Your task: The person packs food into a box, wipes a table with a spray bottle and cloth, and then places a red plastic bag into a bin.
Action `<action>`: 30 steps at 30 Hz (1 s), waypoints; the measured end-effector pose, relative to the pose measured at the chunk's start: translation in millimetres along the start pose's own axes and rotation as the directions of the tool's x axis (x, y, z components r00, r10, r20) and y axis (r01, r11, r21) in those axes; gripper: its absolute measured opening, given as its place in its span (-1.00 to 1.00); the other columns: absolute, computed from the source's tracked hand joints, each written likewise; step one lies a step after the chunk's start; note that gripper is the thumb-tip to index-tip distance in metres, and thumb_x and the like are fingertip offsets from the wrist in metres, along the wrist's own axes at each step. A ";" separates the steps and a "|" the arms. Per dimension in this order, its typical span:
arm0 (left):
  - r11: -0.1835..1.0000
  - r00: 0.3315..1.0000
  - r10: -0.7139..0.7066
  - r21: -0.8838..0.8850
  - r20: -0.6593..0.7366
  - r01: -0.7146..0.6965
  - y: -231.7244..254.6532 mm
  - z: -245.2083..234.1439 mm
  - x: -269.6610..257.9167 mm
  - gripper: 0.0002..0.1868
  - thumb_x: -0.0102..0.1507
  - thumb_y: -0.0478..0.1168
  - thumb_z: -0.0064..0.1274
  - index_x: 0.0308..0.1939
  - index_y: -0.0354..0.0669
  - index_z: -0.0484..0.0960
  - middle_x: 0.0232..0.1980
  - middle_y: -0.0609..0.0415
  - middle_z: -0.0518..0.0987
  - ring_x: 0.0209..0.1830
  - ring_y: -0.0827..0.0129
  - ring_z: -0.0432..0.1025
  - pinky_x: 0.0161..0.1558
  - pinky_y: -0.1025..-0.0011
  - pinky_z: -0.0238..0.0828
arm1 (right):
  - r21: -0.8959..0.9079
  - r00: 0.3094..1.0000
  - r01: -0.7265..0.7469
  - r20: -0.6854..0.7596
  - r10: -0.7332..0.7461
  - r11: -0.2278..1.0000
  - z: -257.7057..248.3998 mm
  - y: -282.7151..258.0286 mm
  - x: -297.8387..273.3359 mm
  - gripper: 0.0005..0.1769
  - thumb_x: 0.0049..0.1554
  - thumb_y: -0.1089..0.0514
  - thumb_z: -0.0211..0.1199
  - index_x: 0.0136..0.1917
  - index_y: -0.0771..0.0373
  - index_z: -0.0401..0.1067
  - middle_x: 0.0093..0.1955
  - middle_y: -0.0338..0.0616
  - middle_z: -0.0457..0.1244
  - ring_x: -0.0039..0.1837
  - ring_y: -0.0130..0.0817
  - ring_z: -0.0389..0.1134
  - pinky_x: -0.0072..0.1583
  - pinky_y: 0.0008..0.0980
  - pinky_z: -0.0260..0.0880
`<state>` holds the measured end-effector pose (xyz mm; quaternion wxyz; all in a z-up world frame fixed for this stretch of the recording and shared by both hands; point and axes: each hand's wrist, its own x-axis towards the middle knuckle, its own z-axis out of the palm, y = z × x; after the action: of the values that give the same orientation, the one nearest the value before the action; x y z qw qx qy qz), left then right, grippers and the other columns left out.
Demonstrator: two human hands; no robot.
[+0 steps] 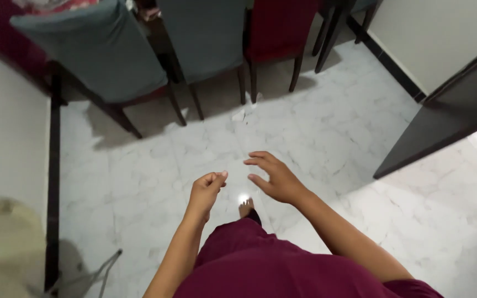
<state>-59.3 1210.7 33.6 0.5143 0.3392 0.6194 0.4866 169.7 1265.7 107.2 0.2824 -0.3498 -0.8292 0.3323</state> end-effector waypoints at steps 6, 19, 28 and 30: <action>0.994 0.982 0.014 0.102 0.190 -0.034 105.3 80.9 188.6 -0.62 0.30 0.05 0.12 -0.42 -0.18 0.58 -0.35 0.13 0.54 -0.20 0.42 0.45 -0.08 0.38 0.34 | 0.017 0.969 -0.214 -0.119 0.215 0.977 -103.4 84.8 126.7 -0.62 0.16 0.10 0.28 0.25 0.15 0.48 0.28 -0.15 0.33 0.25 -0.28 0.40 0.18 -0.29 0.41; 0.952 0.871 0.202 0.119 0.447 -0.282 240.4 330.0 552.2 -0.68 0.35 0.02 0.09 -0.29 -0.16 0.56 -0.31 0.20 0.55 -0.30 0.58 0.33 -0.21 0.54 0.32 | 0.130 0.803 -0.349 -0.470 0.367 0.928 -315.0 374.8 286.8 -0.69 0.18 0.20 0.29 0.20 0.27 0.49 0.11 -0.13 0.37 0.06 -0.40 0.45 0.12 -0.41 0.46; 0.922 0.907 0.383 -0.019 0.174 -0.386 317.6 356.7 752.8 -0.65 0.27 -0.26 0.20 0.05 -0.20 0.41 -0.06 0.08 0.61 -0.14 0.51 0.52 -0.06 0.49 0.50 | -0.016 0.941 -0.058 -0.334 0.049 0.998 -462.9 474.0 494.8 -0.71 0.20 0.23 0.31 0.20 0.27 0.50 0.03 -0.11 0.36 0.00 -0.37 0.43 0.09 -0.42 0.43; 0.906 0.912 0.408 0.107 0.041 -0.410 333.4 331.1 797.7 -0.65 0.26 -0.26 0.22 0.05 -0.21 0.44 -0.02 0.09 0.59 -0.10 0.53 0.49 -0.04 0.51 0.48 | -0.027 0.946 0.023 -0.324 -0.031 0.999 -482.9 487.2 540.2 -0.72 0.21 0.24 0.32 0.20 0.28 0.50 0.03 -0.11 0.37 0.00 -0.37 0.42 0.08 -0.42 0.42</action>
<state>41.8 2128.1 106.9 0.3862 0.4942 0.5567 0.5447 377.5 2111.5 169.2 0.4152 -0.3914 -0.7800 0.2569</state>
